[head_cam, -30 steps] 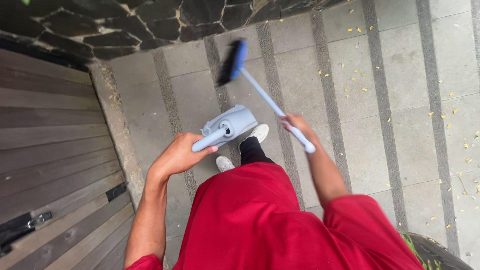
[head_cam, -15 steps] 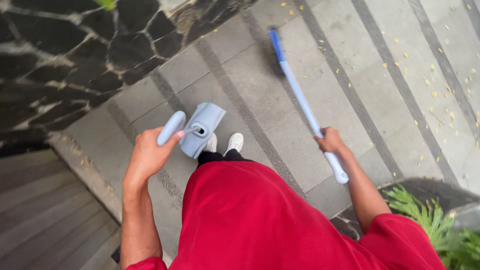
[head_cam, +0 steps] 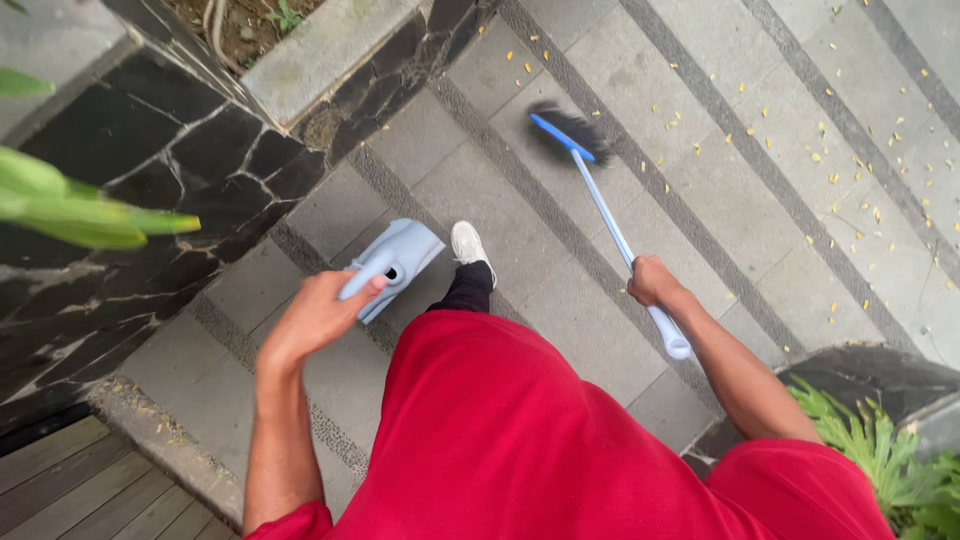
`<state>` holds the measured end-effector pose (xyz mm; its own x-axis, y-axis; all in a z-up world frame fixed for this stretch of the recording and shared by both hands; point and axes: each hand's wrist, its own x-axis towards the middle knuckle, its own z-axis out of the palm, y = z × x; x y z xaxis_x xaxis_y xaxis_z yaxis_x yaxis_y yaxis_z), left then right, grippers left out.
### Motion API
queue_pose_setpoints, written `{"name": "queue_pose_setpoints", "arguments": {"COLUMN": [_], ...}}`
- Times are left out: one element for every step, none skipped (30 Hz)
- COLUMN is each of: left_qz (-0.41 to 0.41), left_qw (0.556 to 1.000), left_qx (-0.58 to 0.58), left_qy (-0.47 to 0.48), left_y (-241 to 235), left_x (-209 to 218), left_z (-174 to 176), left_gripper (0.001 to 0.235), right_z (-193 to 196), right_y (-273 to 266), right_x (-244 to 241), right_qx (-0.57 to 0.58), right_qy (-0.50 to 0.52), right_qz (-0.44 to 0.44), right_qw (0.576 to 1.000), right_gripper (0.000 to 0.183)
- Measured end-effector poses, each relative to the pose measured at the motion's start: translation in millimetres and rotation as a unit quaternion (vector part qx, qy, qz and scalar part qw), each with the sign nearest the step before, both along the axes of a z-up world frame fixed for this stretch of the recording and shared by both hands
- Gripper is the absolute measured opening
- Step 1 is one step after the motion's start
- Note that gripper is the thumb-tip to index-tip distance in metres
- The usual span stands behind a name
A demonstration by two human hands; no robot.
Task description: The person sweeps yellow flower petals and debris from a tiled walkway into a dustpan using a broom.
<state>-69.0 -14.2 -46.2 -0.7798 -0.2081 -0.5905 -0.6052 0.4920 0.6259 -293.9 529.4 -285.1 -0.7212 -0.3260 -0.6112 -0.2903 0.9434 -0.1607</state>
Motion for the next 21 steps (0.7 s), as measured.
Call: {"name": "queue_pose_setpoints", "arguments": {"left_qz": [-0.026, -0.054, -0.082, -0.133, -0.182, -0.205, -0.228, -0.248, -0.252, -0.255, -0.257, -0.249, -0.241, -0.232, -0.222, -0.212, -0.203, -0.189, -0.174, -0.160, -0.156], "left_qw": [0.996, 0.984, 0.964, 0.986, 0.979, 0.975, 0.970, 0.964, 0.962, 0.960, 0.959, 0.962, 0.964, 0.967, 0.968, 0.969, 0.969, 0.973, 0.976, 0.978, 0.979], "left_qx": [0.040, 0.079, 0.118, 0.074, 0.030, 0.042, 0.053, 0.068, 0.074, 0.081, 0.088, 0.092, 0.096, 0.099, 0.104, 0.110, 0.115, 0.120, 0.125, 0.131, 0.132], "left_qy": [0.075, 0.151, 0.224, 0.072, -0.083, -0.078, -0.072, -0.068, -0.074, -0.079, -0.083, -0.068, -0.053, -0.039, -0.051, -0.066, -0.080, -0.056, -0.032, -0.008, -0.006], "left_y": [2, 8, 14, 18, 22, 26, 29, 32, 33, 34, 33, 29, 26, 23, 20, 15, 12, 9, 7, 7, 6], "left_x": [-16, -33, -51, -69, -87, -103, -120, -132, -144, -155, -164, -172, -177, -183, -190, -192, -193, -196, -199, -202, -207], "left_z": [-6, -10, -13, -14, -15, -13, -11, -9, -7, -3, 1, 4, 8, 12, 15, 16, 16, 16, 17, 17, 15], "left_gripper": [0.060, 0.063, 0.066, 0.072, 0.079, 0.076, 0.073, 0.071, 0.071, 0.070, 0.070, 0.068, 0.067, 0.066, 0.065, 0.064, 0.063, 0.062, 0.062, 0.061, 0.061], "right_z": [3, 8, 10, 6, 4, -1, -9, -18, -31, -41, -51, -57, -63, -68, -69, -71, -70, -67, -65, -63, -61], "right_y": [-10, -21, -38, -64, -89, -116, -146, -176, -213, -244, -271, -288, -302, -310, -308, -299, -284, -265, -248, -233, -221], "right_x": [-8, -18, -25, -30, -34, -35, -41, -48, -49, -55, -64, -73, -82, -93, -108, -120, -128, -144, -157, -177, -194], "right_qx": [-0.008, -0.016, -0.027, -0.041, -0.058, -0.076, -0.085, -0.118, -0.023, -0.048, -0.074, -0.071, -0.068, -0.066, -0.031, 0.004, -0.014, -0.032, -0.066, 0.050, 0.061], "right_qy": [0.009, 0.020, 0.019, 0.018, -0.006, -0.032, -0.054, -0.062, -0.009, -0.025, -0.040, -0.041, -0.042, -0.044, -0.074, -0.106, -0.100, -0.090, -0.073, -0.128, -0.090], "right_qz": [0.033, 0.066, 0.111, 0.156, 0.149, 0.142, 0.204, 0.280, 0.469, 0.449, 0.428, 0.427, 0.426, 0.425, 0.388, 0.347, 0.342, 0.334, 0.316, 0.261, 0.211], "right_qw": [0.999, 0.998, 0.993, 0.987, 0.987, 0.986, 0.974, 0.951, 0.883, 0.892, 0.900, 0.900, 0.901, 0.902, 0.918, 0.932, 0.934, 0.938, 0.944, 0.956, 0.971], "right_gripper": [0.024, 0.021, 0.020, 0.019, 0.017, 0.017, 0.017, 0.016, 0.017, 0.017, 0.017, 0.018, 0.019, 0.020, 0.020, 0.021, 0.022, 0.023, 0.022, 0.023, 0.026]}}
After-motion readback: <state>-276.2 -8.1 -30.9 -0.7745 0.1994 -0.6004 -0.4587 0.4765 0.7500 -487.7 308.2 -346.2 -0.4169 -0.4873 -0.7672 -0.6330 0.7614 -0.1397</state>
